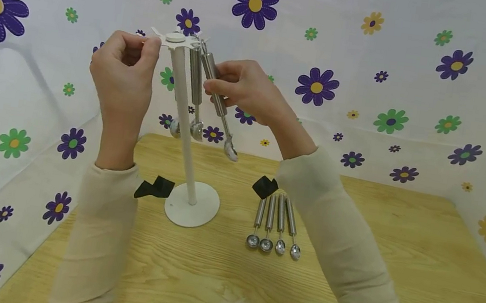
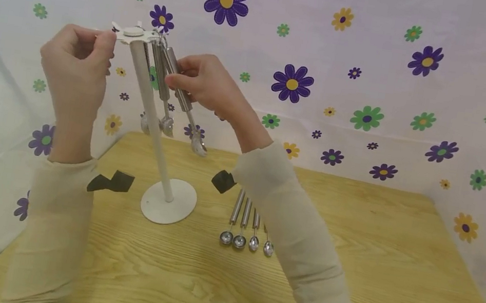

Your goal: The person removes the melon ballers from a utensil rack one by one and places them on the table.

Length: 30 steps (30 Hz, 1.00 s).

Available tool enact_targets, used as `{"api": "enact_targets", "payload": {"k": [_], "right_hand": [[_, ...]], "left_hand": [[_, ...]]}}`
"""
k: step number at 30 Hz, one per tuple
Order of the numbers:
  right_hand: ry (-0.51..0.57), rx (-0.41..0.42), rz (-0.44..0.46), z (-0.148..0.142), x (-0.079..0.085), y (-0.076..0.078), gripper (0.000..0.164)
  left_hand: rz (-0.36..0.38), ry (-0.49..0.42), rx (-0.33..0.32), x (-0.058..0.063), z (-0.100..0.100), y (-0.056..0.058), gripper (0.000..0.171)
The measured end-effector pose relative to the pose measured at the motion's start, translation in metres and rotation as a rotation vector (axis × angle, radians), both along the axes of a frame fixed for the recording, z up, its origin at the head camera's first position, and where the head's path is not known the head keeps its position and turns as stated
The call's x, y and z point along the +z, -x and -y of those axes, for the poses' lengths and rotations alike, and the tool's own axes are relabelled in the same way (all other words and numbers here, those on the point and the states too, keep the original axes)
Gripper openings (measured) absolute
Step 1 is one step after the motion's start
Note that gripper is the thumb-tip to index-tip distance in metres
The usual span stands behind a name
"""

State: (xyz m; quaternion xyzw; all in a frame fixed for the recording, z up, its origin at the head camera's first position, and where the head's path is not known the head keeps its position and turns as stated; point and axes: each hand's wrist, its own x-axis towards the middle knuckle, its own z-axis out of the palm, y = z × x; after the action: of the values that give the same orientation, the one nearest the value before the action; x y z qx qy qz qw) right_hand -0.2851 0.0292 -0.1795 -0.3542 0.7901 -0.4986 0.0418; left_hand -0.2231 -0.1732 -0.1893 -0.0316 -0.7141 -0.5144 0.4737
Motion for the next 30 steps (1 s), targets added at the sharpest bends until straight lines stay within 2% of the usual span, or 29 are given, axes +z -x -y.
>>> {"api": "enact_targets", "payload": {"k": [5, 9, 17, 20, 26, 30], "right_hand": [[-0.017, -0.032, -0.042, -0.008, 0.002, -0.009, 0.029], [-0.032, -0.053, -0.085, -0.012, 0.006, -0.016, 0.030], [-0.060, -0.118, -0.148, -0.022, 0.014, -0.027, 0.028], [-0.060, -0.120, -0.122, -0.026, 0.014, -0.029, 0.027], [-0.076, -0.144, -0.038, -0.041, 0.006, -0.027, 0.028], [-0.055, -0.204, 0.001, -0.058, 0.000, -0.024, 0.030]], "left_hand": [[0.062, -0.085, -0.134, 0.002, 0.013, 0.008, 0.020], [0.100, -0.140, -0.198, 0.004, 0.018, 0.010, 0.017], [0.095, -0.177, -0.235, 0.007, 0.015, 0.008, 0.017], [0.098, -0.204, -0.242, 0.006, 0.016, 0.010, 0.018], [0.135, -0.338, -0.290, 0.006, 0.029, 0.015, 0.017], [0.150, -0.316, -0.274, 0.009, 0.026, 0.013, 0.019]]}}
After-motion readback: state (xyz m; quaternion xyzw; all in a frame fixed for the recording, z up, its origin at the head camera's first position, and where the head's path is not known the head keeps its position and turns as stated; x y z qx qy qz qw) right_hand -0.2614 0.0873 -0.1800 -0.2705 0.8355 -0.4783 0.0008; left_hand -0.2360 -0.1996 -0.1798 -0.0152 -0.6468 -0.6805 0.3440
